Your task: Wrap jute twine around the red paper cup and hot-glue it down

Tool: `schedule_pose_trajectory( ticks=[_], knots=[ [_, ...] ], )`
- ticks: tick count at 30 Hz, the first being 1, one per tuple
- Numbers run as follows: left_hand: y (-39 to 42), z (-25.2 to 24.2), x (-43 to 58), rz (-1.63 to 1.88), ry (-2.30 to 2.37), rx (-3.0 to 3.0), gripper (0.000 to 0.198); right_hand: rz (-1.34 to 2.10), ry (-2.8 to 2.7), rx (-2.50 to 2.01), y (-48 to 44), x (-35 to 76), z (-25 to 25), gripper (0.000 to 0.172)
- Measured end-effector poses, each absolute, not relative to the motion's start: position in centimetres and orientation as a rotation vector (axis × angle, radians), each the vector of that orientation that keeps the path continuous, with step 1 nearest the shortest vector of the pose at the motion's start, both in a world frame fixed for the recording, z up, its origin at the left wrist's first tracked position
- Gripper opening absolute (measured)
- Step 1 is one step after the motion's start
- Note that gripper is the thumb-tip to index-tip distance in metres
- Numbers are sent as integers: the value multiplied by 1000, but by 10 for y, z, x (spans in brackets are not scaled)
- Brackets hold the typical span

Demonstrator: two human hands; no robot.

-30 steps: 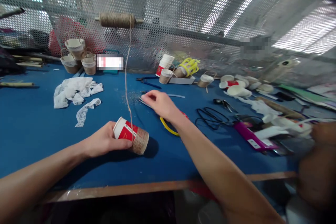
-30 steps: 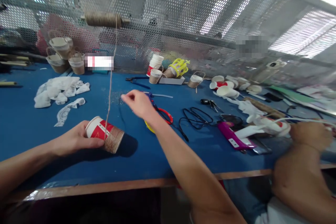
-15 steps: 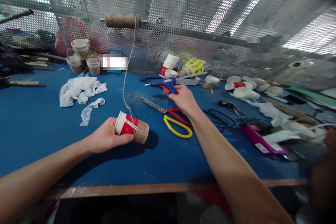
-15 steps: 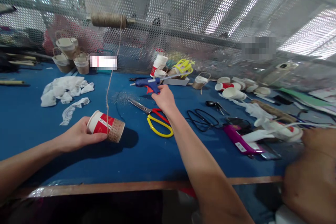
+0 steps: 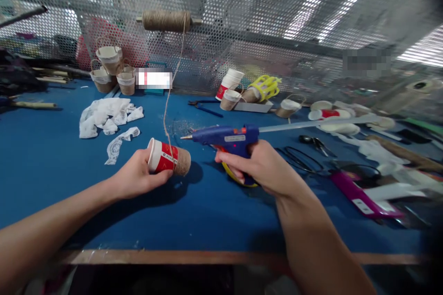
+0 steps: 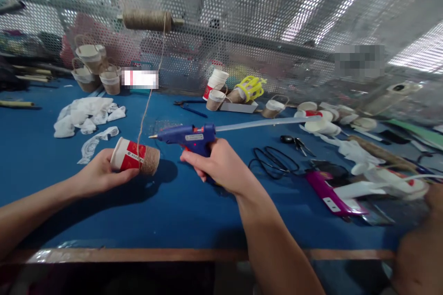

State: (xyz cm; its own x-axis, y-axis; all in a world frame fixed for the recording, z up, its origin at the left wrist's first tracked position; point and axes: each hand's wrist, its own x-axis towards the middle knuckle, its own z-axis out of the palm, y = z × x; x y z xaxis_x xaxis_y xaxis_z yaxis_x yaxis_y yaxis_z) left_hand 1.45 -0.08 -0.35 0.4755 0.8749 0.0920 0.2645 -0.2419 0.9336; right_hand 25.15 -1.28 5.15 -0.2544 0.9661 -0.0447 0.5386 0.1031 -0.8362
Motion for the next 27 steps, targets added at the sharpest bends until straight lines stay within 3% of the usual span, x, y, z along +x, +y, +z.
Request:
schedule_pose_trajectory(
  ticks=[8,27],
  knots=[
    [0,-3,13,786,1013,1789,20,802,-2026,-1791,-26,246,56,40],
    [-2,-2,15,746,993,1681,20,431,-2253,-1558,-32,246,53,19]
  ],
)
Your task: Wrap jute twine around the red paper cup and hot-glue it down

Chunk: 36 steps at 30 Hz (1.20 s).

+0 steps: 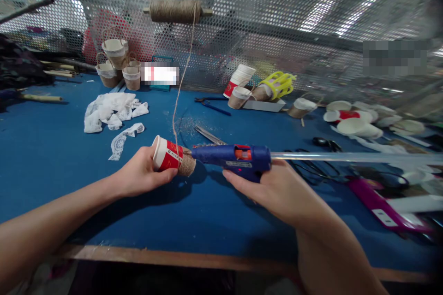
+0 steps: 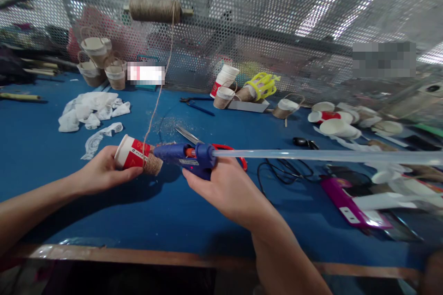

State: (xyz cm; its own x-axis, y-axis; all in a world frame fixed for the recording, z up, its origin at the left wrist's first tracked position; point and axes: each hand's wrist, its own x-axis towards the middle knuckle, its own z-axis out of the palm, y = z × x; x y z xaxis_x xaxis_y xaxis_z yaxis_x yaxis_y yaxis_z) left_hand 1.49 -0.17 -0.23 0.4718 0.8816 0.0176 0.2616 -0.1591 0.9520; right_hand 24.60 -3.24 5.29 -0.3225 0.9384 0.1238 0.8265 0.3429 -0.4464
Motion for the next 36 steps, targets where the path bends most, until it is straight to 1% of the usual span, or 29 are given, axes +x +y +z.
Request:
schedule_pose_trajectory(
  ticks=[5,10,16,25,30,33,36],
  knots=[
    [-2,-2,15,723,1018,1687,26,400,-2263,-1583,-34,246,53,20],
    [-2,-5,15,717,1013,1683,26,411,-2282,-1588,-35,246,54,22],
    [-2,-6,15,716,996,1677,27,438,-2251,-1572,-36,244,56,19],
    [-2,-6,15,699,980,1678,28,392,-2291,-1548,-37,246,55,25],
    [-2,-3,15,714,956,1658,30,447,-2295,-1563,-38,245,57,24],
    [-3,-3,14,724,963,1643,29,468,-2242,-1594,-37,243,59,20],
    [-3,-4,14,721,992,1637,27,451,-2233,-1624,-36,242,59,20]
  ],
)
